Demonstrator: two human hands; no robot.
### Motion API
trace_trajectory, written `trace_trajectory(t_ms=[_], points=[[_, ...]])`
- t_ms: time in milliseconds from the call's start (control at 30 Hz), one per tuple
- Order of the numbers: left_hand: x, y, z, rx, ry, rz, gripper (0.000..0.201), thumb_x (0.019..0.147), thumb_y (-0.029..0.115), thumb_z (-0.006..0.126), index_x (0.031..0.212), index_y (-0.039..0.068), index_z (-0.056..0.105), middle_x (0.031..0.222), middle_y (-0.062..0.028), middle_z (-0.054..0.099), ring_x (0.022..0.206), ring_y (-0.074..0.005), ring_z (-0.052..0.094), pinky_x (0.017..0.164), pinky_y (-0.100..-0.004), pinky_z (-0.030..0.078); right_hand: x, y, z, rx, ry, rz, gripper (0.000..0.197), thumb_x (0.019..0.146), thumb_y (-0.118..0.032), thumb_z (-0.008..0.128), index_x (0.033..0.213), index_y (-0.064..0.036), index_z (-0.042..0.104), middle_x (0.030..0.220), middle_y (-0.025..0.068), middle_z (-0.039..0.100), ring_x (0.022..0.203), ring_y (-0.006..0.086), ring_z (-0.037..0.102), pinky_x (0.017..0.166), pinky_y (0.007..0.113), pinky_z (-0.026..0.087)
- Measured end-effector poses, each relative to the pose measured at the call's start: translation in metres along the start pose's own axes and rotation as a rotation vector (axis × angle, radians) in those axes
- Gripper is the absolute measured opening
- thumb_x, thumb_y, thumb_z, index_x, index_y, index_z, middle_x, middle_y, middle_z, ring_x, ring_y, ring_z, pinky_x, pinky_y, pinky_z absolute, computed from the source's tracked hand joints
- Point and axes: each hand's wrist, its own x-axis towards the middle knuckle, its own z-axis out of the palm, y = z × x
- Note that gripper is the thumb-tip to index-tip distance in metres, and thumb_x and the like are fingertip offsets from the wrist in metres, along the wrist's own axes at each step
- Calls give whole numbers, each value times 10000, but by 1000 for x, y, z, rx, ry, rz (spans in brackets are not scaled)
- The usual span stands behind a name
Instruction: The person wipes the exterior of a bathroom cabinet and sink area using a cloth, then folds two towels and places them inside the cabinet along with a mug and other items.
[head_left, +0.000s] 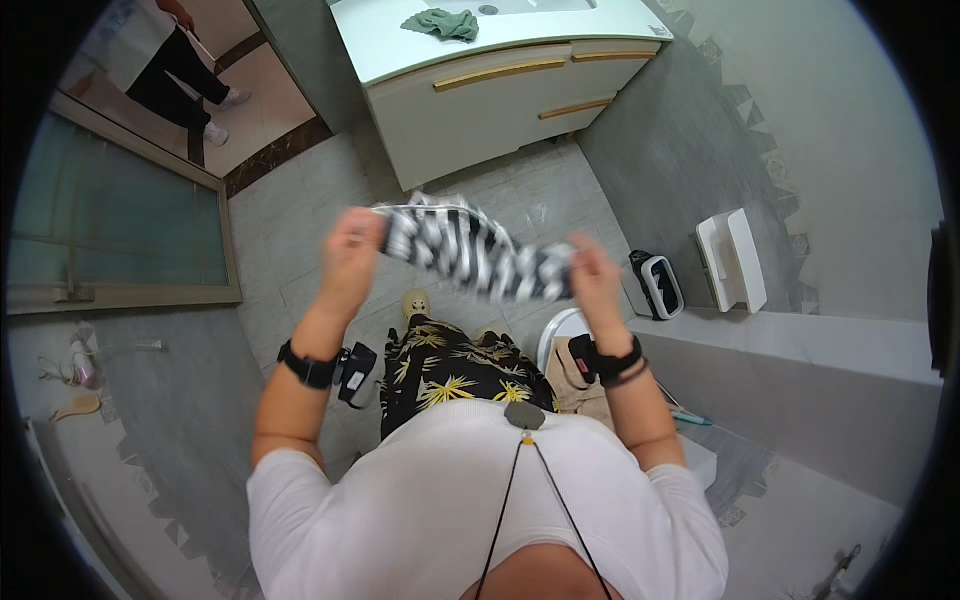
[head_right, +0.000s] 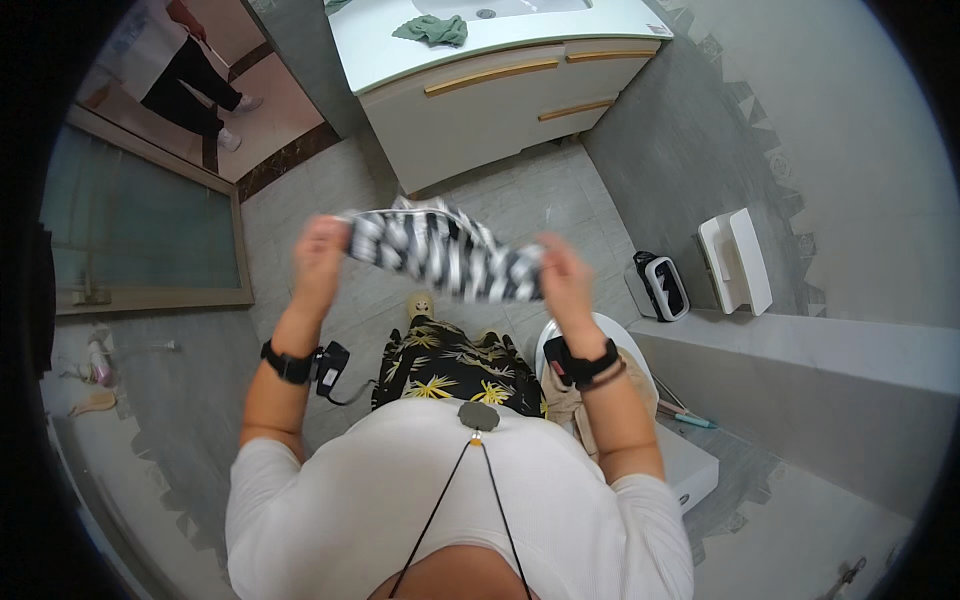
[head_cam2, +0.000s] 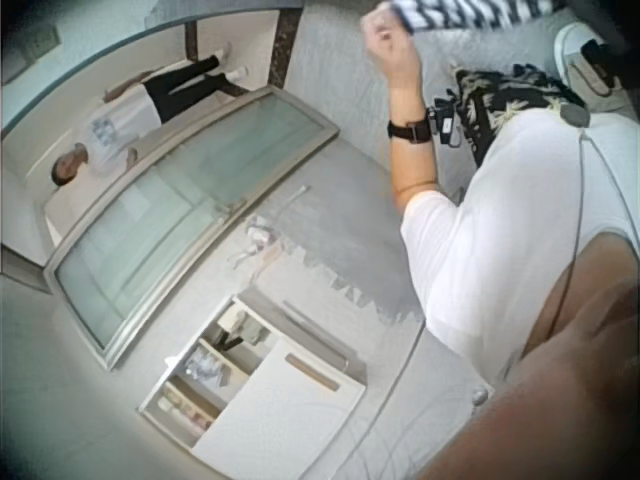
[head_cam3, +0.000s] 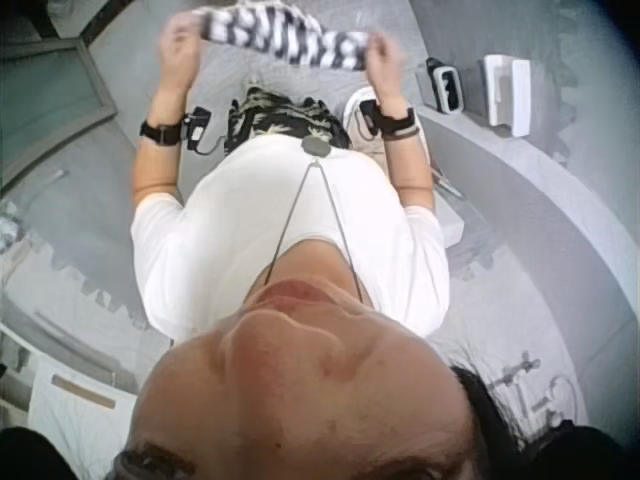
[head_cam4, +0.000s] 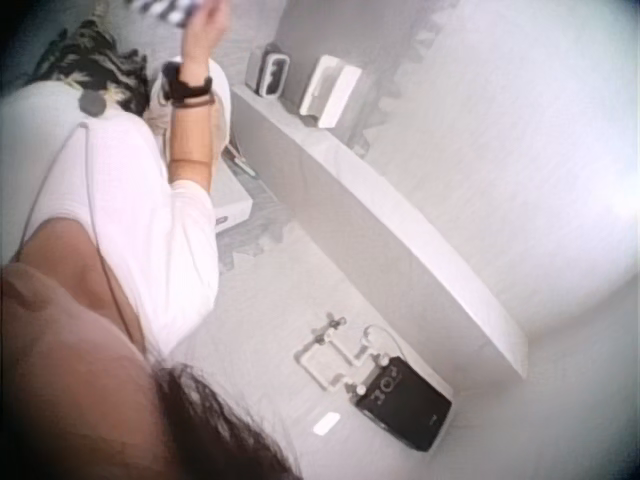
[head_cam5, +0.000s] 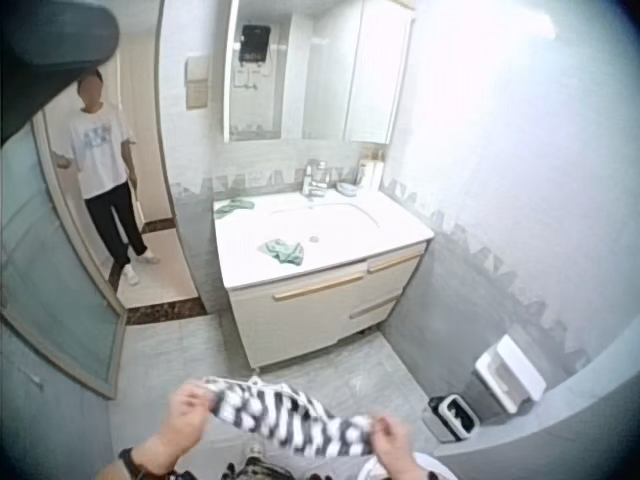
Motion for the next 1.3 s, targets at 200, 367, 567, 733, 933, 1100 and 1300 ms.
trace_trajectory(t_ms=[200,367,567,733,933,1100,1300], points=[[-5,-63,6,43,-181,-340,156,832,188,501,815,38,539,700,27,510,618,-45,440,557,-175,359,2,-24,-1,43,-178,-218,209,770,-72,491,961,-13,550,774,166,589,676,294,583,618,352,451],[11,-31,-1,-417,116,-350,221,856,291,469,800,88,537,724,30,549,625,-45,497,572,-189,391,15,33,-39,284,356,283,257,813,-93,496,1055,-25,548,617,-4,489,532,55,382,487,196,314],[14,-46,-19,-340,74,-378,226,869,271,440,807,78,541,753,15,566,646,-65,519,608,-200,402,34,41,-57,723,453,333,268,838,-90,475,1070,37,516,689,-64,452,579,18,347,516,158,281],[26,-38,-29,-434,26,-352,208,831,256,518,851,54,566,757,0,585,664,-84,535,651,-224,420,54,26,-57,855,573,290,258,832,-52,450,1069,37,498,908,54,552,786,95,513,711,195,406],[45,-40,-34,-578,126,-305,117,780,161,592,789,54,546,758,-18,585,679,-94,541,669,-232,429,79,12,-52,1091,569,462,209,831,-131,483,980,13,513,884,68,551,789,132,530,719,250,433],[53,-33,-38,-542,130,-332,118,791,118,554,864,25,548,807,-39,578,712,-94,535,675,-231,428,91,35,-32,646,376,427,218,797,-53,484,999,18,522,865,44,553,741,93,510,660,221,417],[41,-37,-70,-442,236,-295,161,812,76,494,948,-2,530,832,-47,560,732,-86,518,675,-219,424,93,46,20,186,-274,322,172,758,-51,489,903,-16,574,702,5,546,610,63,473,548,198,397]])
